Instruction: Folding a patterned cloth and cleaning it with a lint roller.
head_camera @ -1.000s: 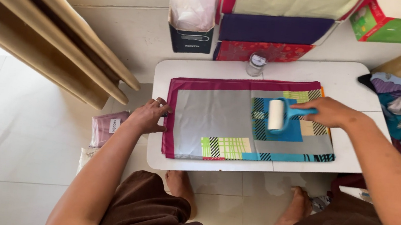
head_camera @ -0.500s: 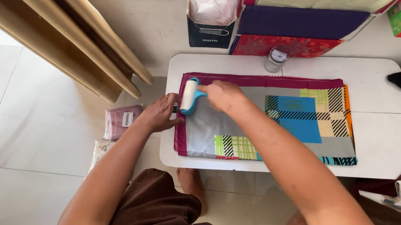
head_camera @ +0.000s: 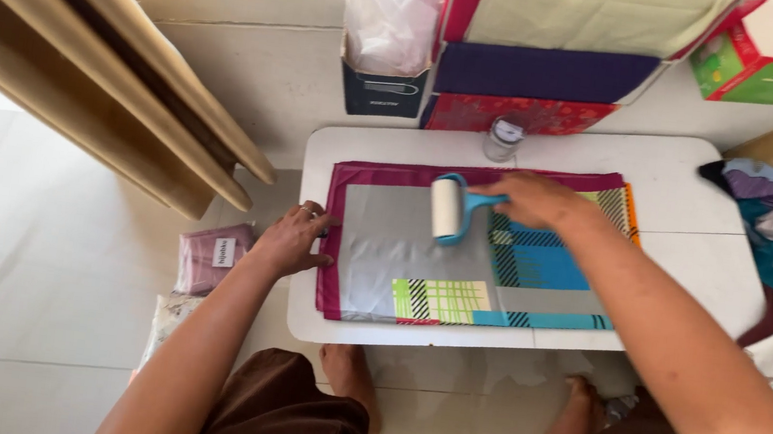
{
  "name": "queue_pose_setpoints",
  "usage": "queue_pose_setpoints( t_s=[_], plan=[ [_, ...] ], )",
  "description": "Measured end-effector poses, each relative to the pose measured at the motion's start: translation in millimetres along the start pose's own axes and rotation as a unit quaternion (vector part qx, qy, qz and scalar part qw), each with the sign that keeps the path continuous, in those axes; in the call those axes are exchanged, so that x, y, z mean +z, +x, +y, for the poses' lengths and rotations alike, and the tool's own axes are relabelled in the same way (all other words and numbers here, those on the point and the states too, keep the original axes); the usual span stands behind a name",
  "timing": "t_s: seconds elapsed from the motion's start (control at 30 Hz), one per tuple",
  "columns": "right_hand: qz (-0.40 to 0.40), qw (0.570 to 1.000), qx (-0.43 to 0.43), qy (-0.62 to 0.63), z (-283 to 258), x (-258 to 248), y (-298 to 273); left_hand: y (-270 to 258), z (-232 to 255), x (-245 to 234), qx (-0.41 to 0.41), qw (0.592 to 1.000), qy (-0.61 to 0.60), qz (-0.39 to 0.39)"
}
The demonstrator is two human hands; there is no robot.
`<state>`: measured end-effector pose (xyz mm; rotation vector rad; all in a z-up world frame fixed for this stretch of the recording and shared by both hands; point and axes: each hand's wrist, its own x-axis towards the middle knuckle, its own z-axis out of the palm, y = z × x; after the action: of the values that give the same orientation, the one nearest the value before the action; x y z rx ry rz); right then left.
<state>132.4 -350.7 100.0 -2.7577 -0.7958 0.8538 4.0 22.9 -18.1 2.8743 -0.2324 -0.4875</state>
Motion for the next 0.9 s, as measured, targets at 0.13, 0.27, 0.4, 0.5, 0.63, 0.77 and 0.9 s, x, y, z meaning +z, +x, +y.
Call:
queue_pose_setpoints(
  t_s=[0.13, 0.27, 0.4, 0.5, 0.63, 0.77, 0.9],
  plan=[
    [0.015, 0.995, 0.098, -0.034, 119.2, 0.0, -27.7, 4.9, -2.6, 5.6, -0.006, 1.0, 0.003, -0.012],
    [0.022, 0.971, 0.222, -0.08, 252.7, 18.6, -62.3, 10.7, -6.8, 12.1, -0.015, 1.0, 0.013, -0.021],
    [0.046, 0.966, 0.241, -0.084, 313.7, 39.9, -114.3, 16.7, 0.6, 8.9, -0.02, 0.998, 0.053, -0.005],
    [0.116, 0.954, 0.229, -0.157, 292.6, 47.7, -138.9, 18.2, 3.7, 2.4, -0.044, 0.997, 0.064, -0.031],
    [0.138, 0.958, 0.228, -0.102, 238.8, 71.0, -134.9, 20.3, -2.4, 3.4, -0.032, 0.996, 0.065, -0.05],
    [0.059, 0.962, 0.267, -0.02, 213.9, 117.6, -90.2, 25.1, -9.2, 6.0, -0.019, 0.996, 0.06, -0.056],
    [0.12, 0.963, 0.239, -0.026, 188.3, 72.7, -59.6, 24.5, 3.9, -7.1, -0.02, 0.997, 0.057, -0.058]
  ],
)
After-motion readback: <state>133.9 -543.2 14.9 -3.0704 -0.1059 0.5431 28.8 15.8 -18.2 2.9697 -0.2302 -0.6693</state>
